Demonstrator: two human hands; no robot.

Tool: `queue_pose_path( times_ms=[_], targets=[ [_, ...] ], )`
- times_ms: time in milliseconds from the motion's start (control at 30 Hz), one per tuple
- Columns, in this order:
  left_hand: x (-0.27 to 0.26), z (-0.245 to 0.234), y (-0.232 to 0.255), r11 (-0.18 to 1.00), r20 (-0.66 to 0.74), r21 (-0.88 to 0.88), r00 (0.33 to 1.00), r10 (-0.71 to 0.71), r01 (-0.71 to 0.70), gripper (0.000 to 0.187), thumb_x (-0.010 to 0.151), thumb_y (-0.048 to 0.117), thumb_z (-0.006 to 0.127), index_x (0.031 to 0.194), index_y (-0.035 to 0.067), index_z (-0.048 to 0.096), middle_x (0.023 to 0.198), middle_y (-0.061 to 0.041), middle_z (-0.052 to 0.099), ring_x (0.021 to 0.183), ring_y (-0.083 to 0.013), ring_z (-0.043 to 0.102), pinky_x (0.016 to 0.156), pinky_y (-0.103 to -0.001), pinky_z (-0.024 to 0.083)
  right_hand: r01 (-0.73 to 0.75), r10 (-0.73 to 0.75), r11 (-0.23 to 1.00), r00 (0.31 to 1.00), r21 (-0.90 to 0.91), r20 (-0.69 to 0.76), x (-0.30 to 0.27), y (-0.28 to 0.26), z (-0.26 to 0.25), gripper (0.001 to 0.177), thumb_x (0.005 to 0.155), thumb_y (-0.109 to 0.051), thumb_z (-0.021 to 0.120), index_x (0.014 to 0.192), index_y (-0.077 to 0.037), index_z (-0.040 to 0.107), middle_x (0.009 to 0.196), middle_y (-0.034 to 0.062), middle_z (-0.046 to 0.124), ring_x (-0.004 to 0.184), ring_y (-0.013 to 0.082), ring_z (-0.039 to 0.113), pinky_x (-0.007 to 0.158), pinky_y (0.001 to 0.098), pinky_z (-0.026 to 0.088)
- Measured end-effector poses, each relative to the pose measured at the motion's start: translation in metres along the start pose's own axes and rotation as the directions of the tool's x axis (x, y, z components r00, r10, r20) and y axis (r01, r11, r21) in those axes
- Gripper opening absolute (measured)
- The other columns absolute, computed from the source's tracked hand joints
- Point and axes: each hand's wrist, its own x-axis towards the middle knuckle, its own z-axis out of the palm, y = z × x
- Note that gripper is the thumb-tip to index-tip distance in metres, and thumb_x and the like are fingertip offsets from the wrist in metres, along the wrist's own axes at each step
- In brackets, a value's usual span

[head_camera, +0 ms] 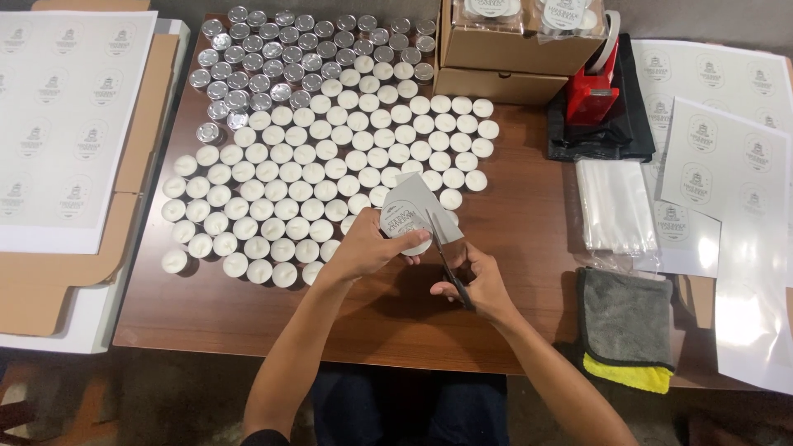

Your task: Cutting circular labels from a printed sheet using scissors at a workspace

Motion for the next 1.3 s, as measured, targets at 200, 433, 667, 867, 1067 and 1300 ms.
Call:
queue_pose_path(
  times_ms=[200, 433, 667, 867, 1067, 1300],
  targets=[
    [0.000, 0.002, 0.013, 1.000, 0.021, -0.017, 1.000, -0.010, 0.010, 0.019, 0.082, 0.006, 0.077, 0.086, -0.012, 0.071, 0.073, -0.026, 0.073, 0.057, -0.0261, 0.074, 0.054, -0.035, 0.064, 0.004, -0.004, 1.000, 1.000, -0.013, 0.009, 0.001, 0.000, -0.001, 0.045, 0.066, -0.010, 0.097, 0.082, -0.001, 0.056, 0.053, 0.0165, 0.067, 0.043, 0.0181, 0.064, 0.041, 0.0252, 0.051],
    [0.007, 0.019, -0.004, 0.994, -0.152, -0.113, 0.988, -0.023, 0.005, 0.024, 0.080, 0.009, 0.083, 0.092, -0.009, 0.073, 0.078, -0.024, 0.074, 0.067, -0.0281, 0.075, 0.060, -0.040, 0.066, 0.014, -0.011, 0.999, 0.997, 0.037, -0.071, 0.002, 0.011, -0.002, 0.047, 0.066, -0.011, 0.097, 0.084, -0.001, 0.054, 0.054, 0.0200, 0.067, 0.044, 0.0209, 0.067, 0.044, 0.0267, 0.052],
    [0.006, 0.053, -0.004, 0.992, -0.379, -0.007, 0.918, 0.115, -0.127, 0.020, 0.090, 0.017, 0.078, 0.092, -0.003, 0.076, 0.082, -0.015, 0.077, 0.074, -0.0130, 0.069, 0.062, -0.035, 0.065, 0.056, -0.054, 0.998, 0.981, 0.008, -0.185, 0.000, 0.008, 0.004, 0.047, 0.070, -0.014, 0.096, 0.086, -0.003, 0.053, 0.058, 0.0163, 0.068, 0.047, 0.0182, 0.066, 0.048, 0.0251, 0.053],
    [0.004, 0.048, 0.004, 0.991, -0.350, -0.092, 0.935, 0.060, -0.097, 0.020, 0.089, 0.013, 0.077, 0.088, -0.007, 0.075, 0.075, -0.023, 0.075, 0.065, -0.0253, 0.076, 0.059, -0.038, 0.067, 0.095, -0.097, 0.995, 0.984, -0.023, -0.147, 0.001, -0.002, 0.008, 0.048, 0.071, -0.017, 0.095, 0.086, -0.002, 0.052, 0.055, 0.0174, 0.066, 0.045, 0.0191, 0.066, 0.047, 0.0249, 0.052],
    [0.004, 0.043, 0.001, 0.992, -0.353, -0.100, 0.935, 0.039, -0.079, 0.019, 0.088, 0.010, 0.078, 0.089, -0.008, 0.074, 0.077, -0.024, 0.075, 0.065, -0.0255, 0.075, 0.059, -0.036, 0.066, 0.108, -0.106, 0.994, 0.988, 0.014, -0.115, 0.003, 0.000, 0.007, 0.046, 0.072, -0.014, 0.094, 0.086, -0.002, 0.052, 0.054, 0.0170, 0.066, 0.045, 0.0192, 0.067, 0.047, 0.0252, 0.053],
    [0.002, 0.042, 0.006, 0.989, -0.340, -0.114, 0.939, 0.049, -0.092, 0.020, 0.089, 0.010, 0.076, 0.089, -0.010, 0.072, 0.077, -0.024, 0.075, 0.064, -0.0248, 0.075, 0.059, -0.036, 0.066, 0.071, -0.066, 0.997, 0.992, 0.042, -0.107, 0.003, 0.004, 0.002, 0.050, 0.068, -0.015, 0.097, 0.087, -0.002, 0.053, 0.056, 0.0171, 0.067, 0.044, 0.0204, 0.066, 0.046, 0.0269, 0.053]
  ],
)
